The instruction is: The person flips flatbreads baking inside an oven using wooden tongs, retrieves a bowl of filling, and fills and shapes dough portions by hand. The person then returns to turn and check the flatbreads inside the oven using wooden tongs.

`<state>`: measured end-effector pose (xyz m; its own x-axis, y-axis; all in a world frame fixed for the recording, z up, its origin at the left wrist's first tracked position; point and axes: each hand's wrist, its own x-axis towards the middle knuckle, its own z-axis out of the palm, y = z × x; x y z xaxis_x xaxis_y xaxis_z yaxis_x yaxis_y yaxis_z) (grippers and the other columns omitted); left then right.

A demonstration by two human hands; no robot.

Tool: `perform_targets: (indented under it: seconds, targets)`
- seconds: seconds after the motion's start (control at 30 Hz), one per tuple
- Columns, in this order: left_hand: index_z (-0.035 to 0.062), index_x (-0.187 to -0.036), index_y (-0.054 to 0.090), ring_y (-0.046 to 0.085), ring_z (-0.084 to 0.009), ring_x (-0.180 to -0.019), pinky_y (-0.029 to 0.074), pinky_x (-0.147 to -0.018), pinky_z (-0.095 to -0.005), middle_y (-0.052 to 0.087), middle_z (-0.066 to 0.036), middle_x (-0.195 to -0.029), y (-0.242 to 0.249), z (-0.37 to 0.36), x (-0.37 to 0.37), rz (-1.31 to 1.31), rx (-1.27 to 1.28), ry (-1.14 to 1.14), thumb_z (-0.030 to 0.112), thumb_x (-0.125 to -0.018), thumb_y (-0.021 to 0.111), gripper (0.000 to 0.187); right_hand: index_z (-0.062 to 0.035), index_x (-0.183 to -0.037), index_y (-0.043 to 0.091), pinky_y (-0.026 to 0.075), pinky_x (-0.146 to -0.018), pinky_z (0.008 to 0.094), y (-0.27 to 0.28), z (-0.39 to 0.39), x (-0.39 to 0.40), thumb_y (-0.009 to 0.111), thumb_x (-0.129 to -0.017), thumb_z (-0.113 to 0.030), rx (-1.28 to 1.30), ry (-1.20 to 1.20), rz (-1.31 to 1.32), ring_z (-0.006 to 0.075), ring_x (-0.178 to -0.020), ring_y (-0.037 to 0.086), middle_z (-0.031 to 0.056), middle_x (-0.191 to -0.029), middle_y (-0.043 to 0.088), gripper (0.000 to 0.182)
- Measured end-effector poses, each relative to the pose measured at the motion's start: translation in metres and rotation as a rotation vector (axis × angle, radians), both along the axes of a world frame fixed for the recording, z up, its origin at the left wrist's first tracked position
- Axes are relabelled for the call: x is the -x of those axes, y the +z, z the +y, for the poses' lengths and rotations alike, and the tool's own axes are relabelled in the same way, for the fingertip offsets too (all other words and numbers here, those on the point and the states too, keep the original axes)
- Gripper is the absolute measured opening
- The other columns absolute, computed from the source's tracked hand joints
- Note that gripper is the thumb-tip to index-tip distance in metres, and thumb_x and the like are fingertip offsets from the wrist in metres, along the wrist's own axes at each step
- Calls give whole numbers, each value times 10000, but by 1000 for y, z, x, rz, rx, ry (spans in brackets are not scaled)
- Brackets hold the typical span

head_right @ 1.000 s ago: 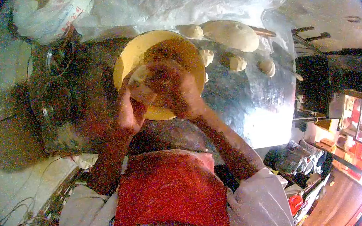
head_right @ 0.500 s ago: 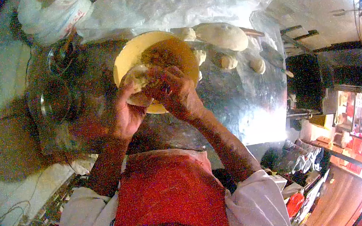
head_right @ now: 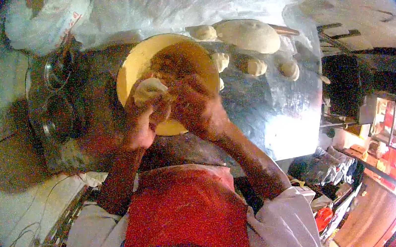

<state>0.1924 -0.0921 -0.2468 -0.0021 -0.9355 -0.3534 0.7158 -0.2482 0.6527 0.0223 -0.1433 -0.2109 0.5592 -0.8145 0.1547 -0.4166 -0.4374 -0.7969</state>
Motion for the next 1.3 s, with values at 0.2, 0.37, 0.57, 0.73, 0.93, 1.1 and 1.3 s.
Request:
perform_targets:
  seconds: [0.2,0.37,0.57,0.73,0.93,1.1,1.3]
  targets:
    - [65,-1330,475,570,-207,-1136,472,-989,-379,576,-66,-1250,-12,-29,-28,440,-148,159,306,-973,574,442,-44,-1286,540,514,-919,381,-44,-32,-6,746,-766,-89,142,-127,188,351,-1134,582,187,-1249,563,561]
    - [68,-1325,472,597,-199,-1074,519,-915,-357,588,-86,-1197,-11,-29,-25,462,-227,9,324,-1002,507,415,-151,-1368,517,383,-1018,539,-44,-12,-14,655,-828,-356,185,208,42,362,-1204,515,155,-1378,490,594]
    - [60,-1284,509,630,-161,-962,552,-754,-308,613,-60,-1101,29,-32,-17,258,-229,-35,224,-974,562,355,-189,-1165,645,417,-960,511,-45,-19,-12,642,-787,-325,712,83,79,275,-1125,559,109,-1259,562,402]
    - [60,-1245,551,623,-129,-949,532,-726,-242,623,-36,-1087,34,-19,-9,230,-163,-51,160,-968,544,294,-170,-1097,651,437,-921,493,-24,-14,-17,680,-759,-262,643,131,-16,277,-1034,590,96,-1111,615,351]
    - [58,-1223,579,620,-117,-947,526,-786,-255,631,-28,-1111,35,3,3,-147,-56,-80,108,-973,482,273,-104,-1073,637,465,-891,431,-7,15,-21,735,-729,-84,266,-93,-193,315,-974,591,118,-1003,612,358]
    - [61,-1241,583,600,-128,-1042,513,-873,-314,632,-37,-1150,24,30,-6,269,-71,-115,196,-953,519,325,-42,-1051,601,483,-861,365,7,30,-30,716,-776,5,186,-299,-355,303,-950,589,107,-960,599,302]
    - [28,-1212,592,581,-133,-1038,480,-902,-293,623,-33,-1099,60,34,22,-326,180,-167,300,-931,606,392,-17,-1060,589,486,-784,271,4,45,-32,649,-902,-73,-258,-343,-636,137,-905,571,76,-991,603,178]
